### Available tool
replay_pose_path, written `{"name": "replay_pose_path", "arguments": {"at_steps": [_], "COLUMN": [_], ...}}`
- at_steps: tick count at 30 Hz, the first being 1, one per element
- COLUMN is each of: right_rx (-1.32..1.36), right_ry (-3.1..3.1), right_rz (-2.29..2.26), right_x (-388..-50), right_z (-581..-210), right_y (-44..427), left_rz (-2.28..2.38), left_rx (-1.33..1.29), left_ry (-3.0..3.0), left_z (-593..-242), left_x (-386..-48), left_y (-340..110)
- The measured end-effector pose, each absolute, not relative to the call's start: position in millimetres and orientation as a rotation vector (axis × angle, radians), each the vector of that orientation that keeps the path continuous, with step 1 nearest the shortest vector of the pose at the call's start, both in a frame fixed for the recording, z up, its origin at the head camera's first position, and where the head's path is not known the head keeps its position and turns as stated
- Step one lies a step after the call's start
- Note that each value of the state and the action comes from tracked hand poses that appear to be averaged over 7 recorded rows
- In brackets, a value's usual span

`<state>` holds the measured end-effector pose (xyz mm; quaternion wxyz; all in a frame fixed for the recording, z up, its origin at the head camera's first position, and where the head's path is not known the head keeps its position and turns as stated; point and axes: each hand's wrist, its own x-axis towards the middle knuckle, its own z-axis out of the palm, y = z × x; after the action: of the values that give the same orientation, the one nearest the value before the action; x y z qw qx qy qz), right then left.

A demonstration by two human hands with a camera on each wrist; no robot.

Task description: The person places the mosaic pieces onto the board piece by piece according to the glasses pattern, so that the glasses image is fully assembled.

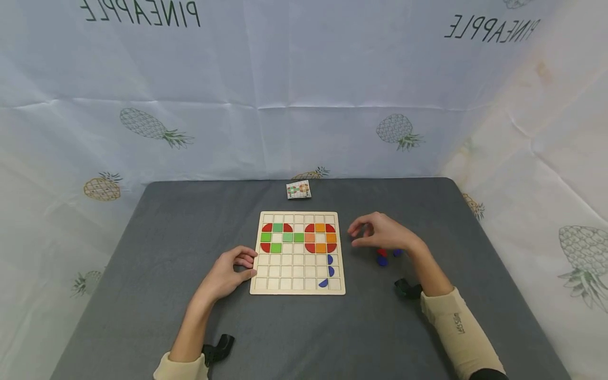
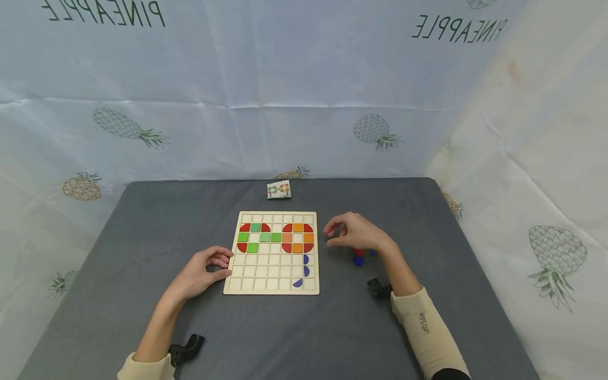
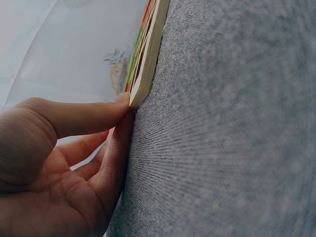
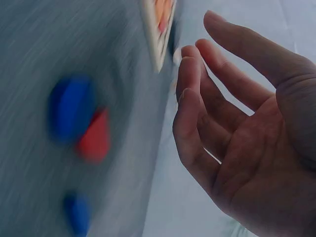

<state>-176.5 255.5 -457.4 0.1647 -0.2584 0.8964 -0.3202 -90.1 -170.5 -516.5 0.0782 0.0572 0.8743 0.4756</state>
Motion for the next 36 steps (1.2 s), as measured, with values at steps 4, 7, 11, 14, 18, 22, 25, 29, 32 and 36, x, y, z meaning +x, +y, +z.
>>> {"name": "replay_pose_path", "arguments": {"at_steps": [4, 7, 11, 14, 18, 22, 25, 29, 32, 36], "right_rx": [-0.700, -0.665, -0.625, -0.613, -0.619, -0.647, -0.645, -0.633, -0.631, -0.627], "right_ry": [2.549, 2.518, 2.476, 2.461, 2.460, 2.504, 2.550, 2.569, 2.557, 2.543], "right_rz": [-0.904, -0.921, -0.942, -0.945, -0.958, -0.953, -0.949, -0.983, -1.016, -1.033], "right_x": [-174.5, -172.3, -169.0, -166.9, -165.3, -166.9, -170.3, -174.4, -176.3, -177.5], "right_z": [-464.7, -469.4, -473.6, -476.5, -479.9, -484.3, -487.9, -491.7, -493.8, -494.9], "right_y": [286.0, 304.5, 320.5, 327.4, 331.8, 333.6, 334.8, 337.9, 341.1, 343.2], "left_rz": [1.423, 1.423, 1.421, 1.417, 1.415, 1.416, 1.416, 1.411, 1.409, 1.414], "left_rx": [0.170, 0.171, 0.167, 0.162, 0.161, 0.159, 0.159, 0.161, 0.162, 0.163], "left_ry": [2.620, 2.619, 2.617, 2.617, 2.620, 2.621, 2.623, 2.625, 2.625, 2.622], "left_z": [-517.0, -517.0, -516.6, -516.4, -516.0, -516.1, -516.6, -517.4, -517.6, -517.1], "left_x": [-90.2, -90.2, -90.2, -90.2, -90.2, -90.3, -90.7, -91.1, -90.9, -90.5], "left_y": [-170.5, -170.6, -170.4, -170.2, -170.1, -170.2, -170.3, -170.0, -169.9, -170.2]}}
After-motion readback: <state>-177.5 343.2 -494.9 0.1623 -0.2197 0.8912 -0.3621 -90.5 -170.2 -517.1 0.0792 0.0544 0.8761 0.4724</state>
